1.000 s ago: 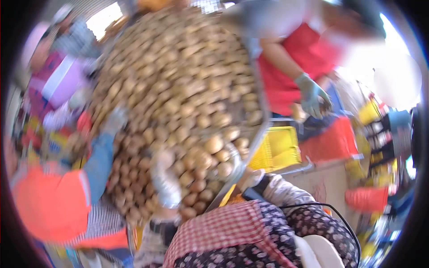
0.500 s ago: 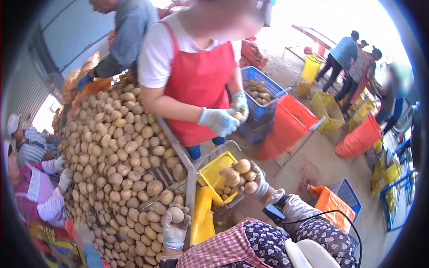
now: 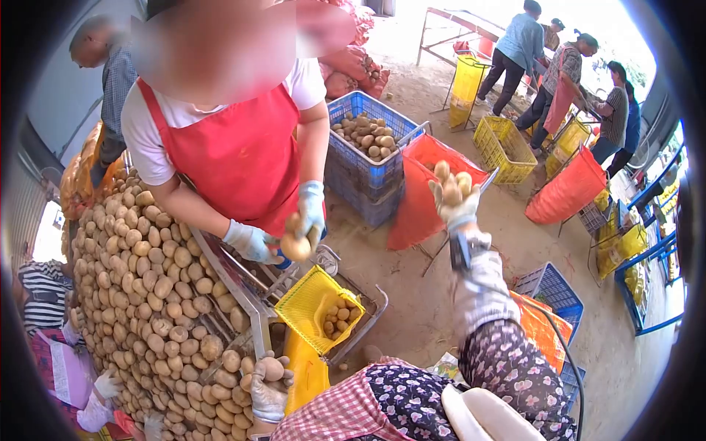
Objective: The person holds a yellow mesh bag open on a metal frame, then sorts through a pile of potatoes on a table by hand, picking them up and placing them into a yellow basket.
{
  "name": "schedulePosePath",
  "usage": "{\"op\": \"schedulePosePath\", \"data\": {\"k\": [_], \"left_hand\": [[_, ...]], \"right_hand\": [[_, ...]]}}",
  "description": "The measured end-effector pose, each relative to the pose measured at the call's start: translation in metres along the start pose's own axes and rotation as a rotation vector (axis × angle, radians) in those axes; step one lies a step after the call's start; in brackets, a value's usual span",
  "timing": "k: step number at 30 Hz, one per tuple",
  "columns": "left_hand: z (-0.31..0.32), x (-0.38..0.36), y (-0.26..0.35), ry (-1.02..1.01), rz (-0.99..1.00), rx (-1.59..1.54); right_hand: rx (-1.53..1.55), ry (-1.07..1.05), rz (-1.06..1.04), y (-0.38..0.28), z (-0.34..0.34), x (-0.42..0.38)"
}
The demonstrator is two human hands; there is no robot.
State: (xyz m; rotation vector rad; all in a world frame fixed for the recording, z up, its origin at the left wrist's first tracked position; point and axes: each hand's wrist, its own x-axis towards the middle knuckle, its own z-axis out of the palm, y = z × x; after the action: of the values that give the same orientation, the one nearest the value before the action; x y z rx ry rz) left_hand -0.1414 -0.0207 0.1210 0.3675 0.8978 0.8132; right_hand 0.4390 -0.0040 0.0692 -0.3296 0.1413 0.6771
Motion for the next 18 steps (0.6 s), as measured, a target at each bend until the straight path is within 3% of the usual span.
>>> {"op": "schedulePosePath", "data": {"k": [2,3,5,6,7,8,9,10,12,14,16,17,18], "left_hand": [[0.004,0.001,0.0,0.02,-0.008,-0.005],[0.004,0.008,-0.002,0.038,-0.012,0.004],[0.018,0.014,-0.006,0.084,0.009,0.062],[0.027,0.025,-0.01,0.082,0.011,0.051],[0.034,0.037,-0.013,-0.1,0.106,0.144],[0.039,0.046,-0.016,-0.275,0.208,0.235],[0.055,0.053,-0.013,-0.352,0.223,0.388],[0.072,0.058,-0.013,-0.423,0.241,0.539],[0.081,0.086,-0.027,-0.593,0.567,0.907],[0.094,0.092,-0.02,-0.571,0.655,1.045],[0.087,0.089,-0.01,-0.544,0.727,1.191],[0.076,0.084,-0.005,-0.526,0.506,0.95],[0.064,0.078,0.001,-0.516,0.291,0.703]], "right_hand": [[0.039,0.486,-0.074,-0.001,0.049,0.003],[0.053,0.485,-0.036,-0.001,0.043,0.01],[-0.209,-0.066,0.034,0.025,0.008,-0.005],[-0.4,-0.089,0.131,0.057,0.019,-0.056],[-0.555,-0.076,0.411,0.079,0.041,-0.103],[-0.607,-0.479,0.747,0.087,0.031,-0.135],[-0.938,-0.541,0.662,0.114,0.022,-0.171],[-1.034,-0.635,0.704,0.15,0.016,-0.198],[-0.79,-0.445,0.917,0.151,0.034,-0.255],[-0.831,-0.414,1.083,0.144,0.027,-0.242],[-0.763,-0.202,1.353,0.127,-0.002,-0.211],[-0.83,-0.078,1.273,0.121,-0.005,-0.207],[-0.688,-0.051,1.431,0.113,-0.032,-0.179]]}}
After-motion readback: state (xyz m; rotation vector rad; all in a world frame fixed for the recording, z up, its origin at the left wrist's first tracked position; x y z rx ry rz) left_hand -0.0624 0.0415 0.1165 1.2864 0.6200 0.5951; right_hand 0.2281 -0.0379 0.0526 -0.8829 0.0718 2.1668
